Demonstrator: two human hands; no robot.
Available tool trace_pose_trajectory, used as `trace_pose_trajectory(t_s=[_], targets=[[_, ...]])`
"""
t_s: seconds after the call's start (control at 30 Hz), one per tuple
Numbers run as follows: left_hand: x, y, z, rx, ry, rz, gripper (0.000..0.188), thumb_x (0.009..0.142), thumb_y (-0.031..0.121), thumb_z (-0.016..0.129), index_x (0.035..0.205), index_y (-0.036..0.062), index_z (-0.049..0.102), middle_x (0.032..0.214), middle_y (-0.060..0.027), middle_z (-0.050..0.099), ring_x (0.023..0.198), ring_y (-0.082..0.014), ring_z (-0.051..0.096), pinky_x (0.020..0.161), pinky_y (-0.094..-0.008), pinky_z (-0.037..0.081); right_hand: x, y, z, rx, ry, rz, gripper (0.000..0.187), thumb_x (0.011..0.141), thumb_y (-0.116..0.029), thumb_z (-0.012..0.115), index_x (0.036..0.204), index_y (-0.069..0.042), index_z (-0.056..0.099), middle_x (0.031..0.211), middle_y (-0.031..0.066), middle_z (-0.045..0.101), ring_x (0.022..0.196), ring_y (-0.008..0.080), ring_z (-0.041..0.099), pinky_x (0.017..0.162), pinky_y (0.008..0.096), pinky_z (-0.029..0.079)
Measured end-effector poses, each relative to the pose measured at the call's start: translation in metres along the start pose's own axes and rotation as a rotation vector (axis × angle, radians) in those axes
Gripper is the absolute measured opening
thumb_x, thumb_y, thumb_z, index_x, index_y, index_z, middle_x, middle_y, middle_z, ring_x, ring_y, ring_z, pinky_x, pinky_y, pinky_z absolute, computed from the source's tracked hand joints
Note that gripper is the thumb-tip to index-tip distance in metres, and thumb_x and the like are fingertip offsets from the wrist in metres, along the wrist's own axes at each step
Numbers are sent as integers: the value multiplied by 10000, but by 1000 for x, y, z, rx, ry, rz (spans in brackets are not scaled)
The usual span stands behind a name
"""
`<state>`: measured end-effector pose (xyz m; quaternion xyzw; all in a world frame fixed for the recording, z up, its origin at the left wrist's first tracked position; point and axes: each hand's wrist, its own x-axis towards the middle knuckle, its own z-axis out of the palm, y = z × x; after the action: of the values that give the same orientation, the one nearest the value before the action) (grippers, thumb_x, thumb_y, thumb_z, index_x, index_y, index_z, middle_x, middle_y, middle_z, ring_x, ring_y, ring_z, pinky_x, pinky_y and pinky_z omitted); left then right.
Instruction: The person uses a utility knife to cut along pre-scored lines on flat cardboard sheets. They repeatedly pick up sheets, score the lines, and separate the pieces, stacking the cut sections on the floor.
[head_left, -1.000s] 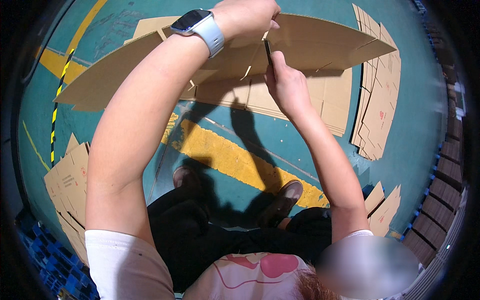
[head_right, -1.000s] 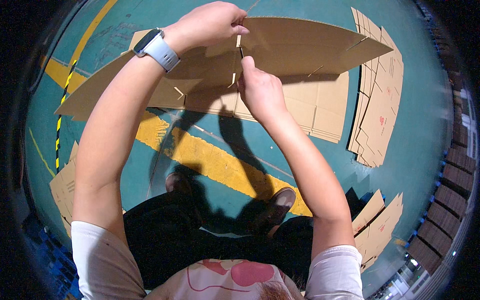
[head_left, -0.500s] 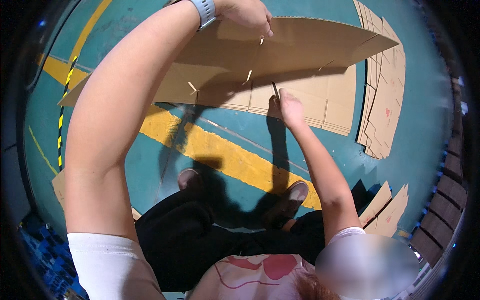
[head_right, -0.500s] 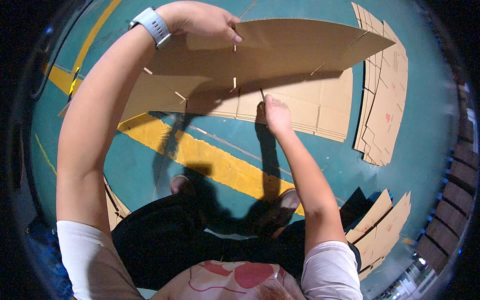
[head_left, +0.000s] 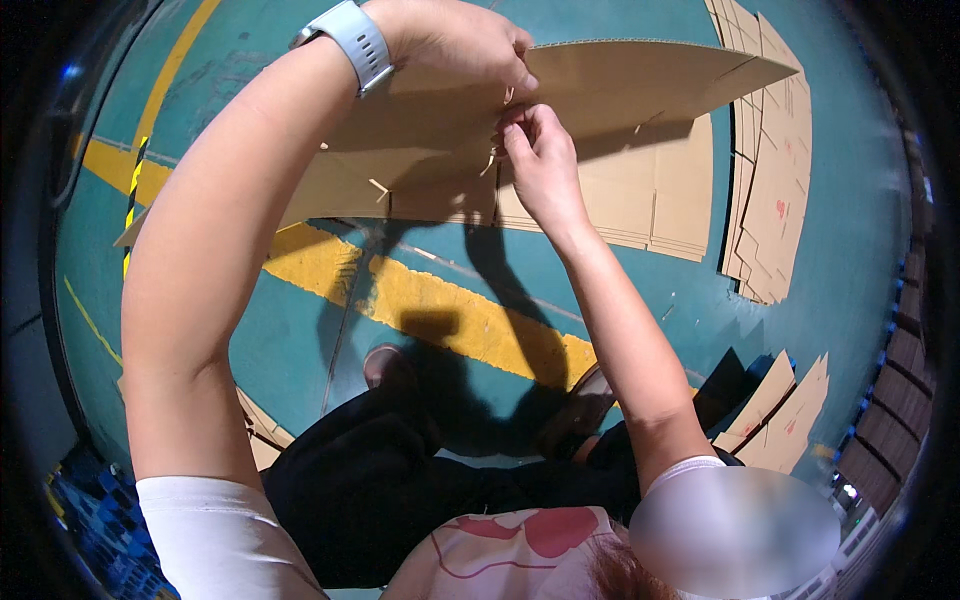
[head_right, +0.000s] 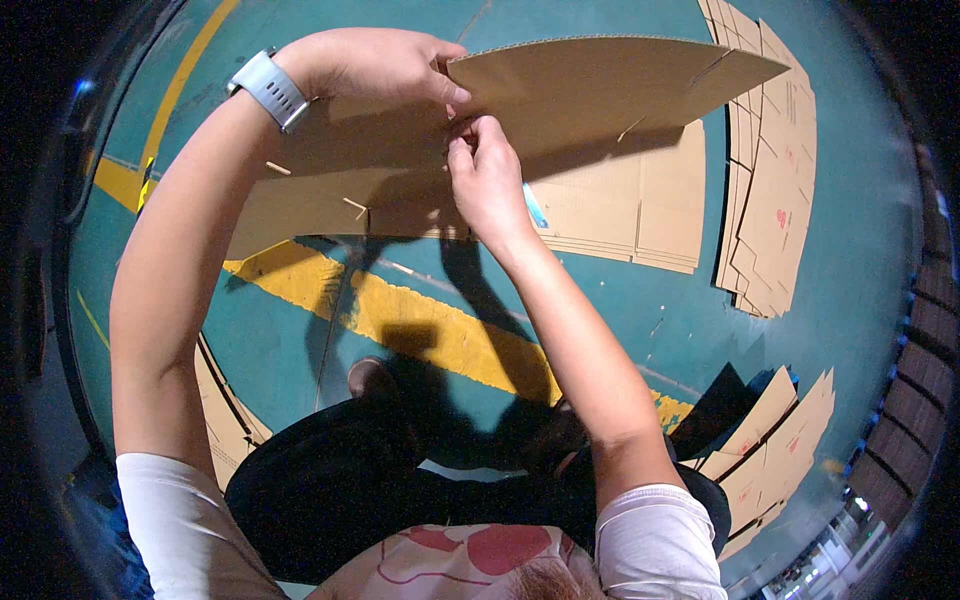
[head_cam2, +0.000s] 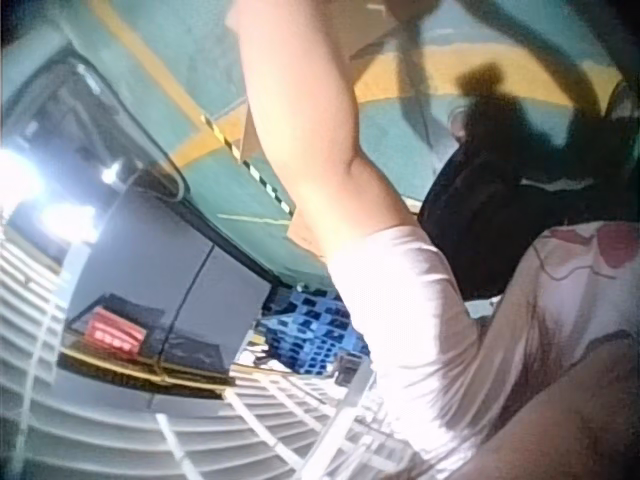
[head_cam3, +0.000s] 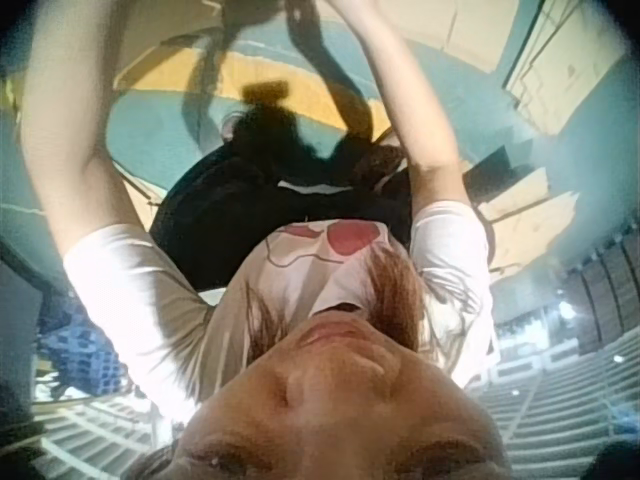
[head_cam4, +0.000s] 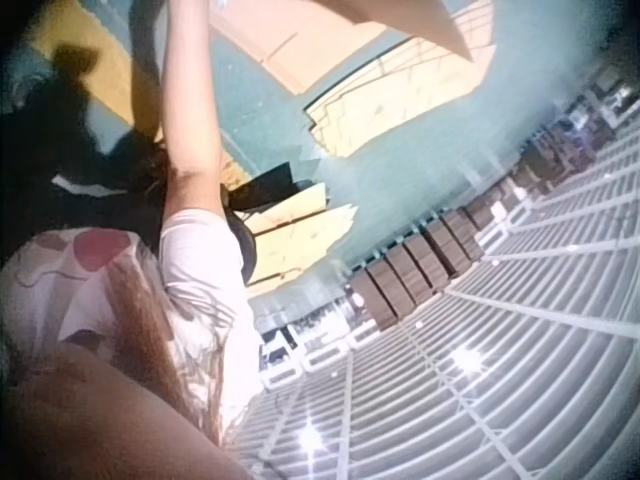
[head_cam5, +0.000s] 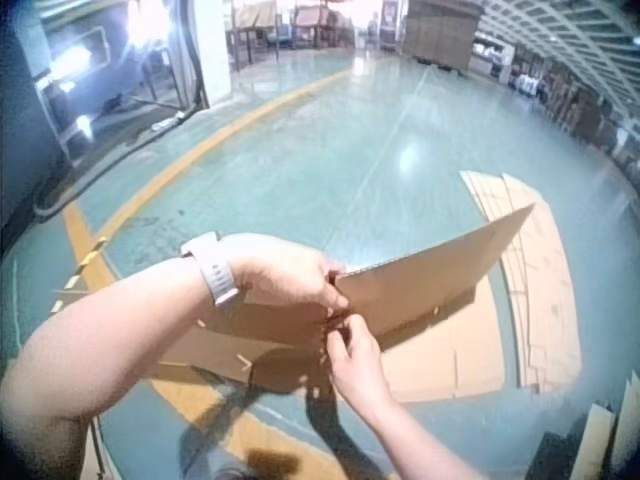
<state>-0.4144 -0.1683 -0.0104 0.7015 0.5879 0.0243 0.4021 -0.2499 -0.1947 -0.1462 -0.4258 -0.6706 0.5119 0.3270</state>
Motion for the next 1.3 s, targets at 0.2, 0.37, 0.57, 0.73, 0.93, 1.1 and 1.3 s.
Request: trace_pose_trajectory(t_s=[0.2,0.37,0.57,0.73,0.93,1.1,1.3], targets=[[4,-6,0,11,26,16,413,890,322,571,1126,-16,599,953,-141,677,877,-202,619,879,-320,433,1,-8,3,83,-1,62,102,901,-64,510,928,34,518,787,147,610,699,207,636,666,335,503],[6,-15,1,-1,98,71,345,900,294,570,1078,3,623,910,-128,678,830,-192,622,814,-319,455,4,-4,7,106,-5,27,113,908,-66,506,939,42,521,787,138,612,697,194,638,659,324,506],[8,-20,5,42,143,33,305,911,266,563,1051,5,633,881,-118,678,792,-183,620,767,-322,464,7,-3,7,131,-19,31,128,916,-74,503,971,42,514,801,127,611,711,182,637,667,311,506],[3,-11,-4,45,75,10,331,901,294,570,1032,-3,634,877,-143,673,785,-209,609,763,-334,459,6,-11,4,136,-76,96,113,952,-54,476,1008,36,515,930,85,590,809,139,611,745,266,500],[5,-9,-16,32,-34,40,347,895,315,579,966,-22,619,839,-197,665,733,-273,592,716,-367,463,9,-4,8,164,-26,58,128,919,-76,496,966,43,510,801,128,608,724,183,641,675,310,512],[16,-18,-15,-1,-117,68,340,903,295,570,977,-33,614,836,-205,658,736,-279,587,719,-363,463,9,1,10,193,0,38,137,918,-84,505,959,46,516,794,125,612,729,178,642,669,309,511],[15,-19,-6,-59,-11,81,325,906,284,563,1043,-1,639,868,-104,672,787,-164,595,799,-297,440,16,-4,6,246,13,141,214,934,-155,548,857,45,545,721,105,619,642,154,627,598,290,505]])
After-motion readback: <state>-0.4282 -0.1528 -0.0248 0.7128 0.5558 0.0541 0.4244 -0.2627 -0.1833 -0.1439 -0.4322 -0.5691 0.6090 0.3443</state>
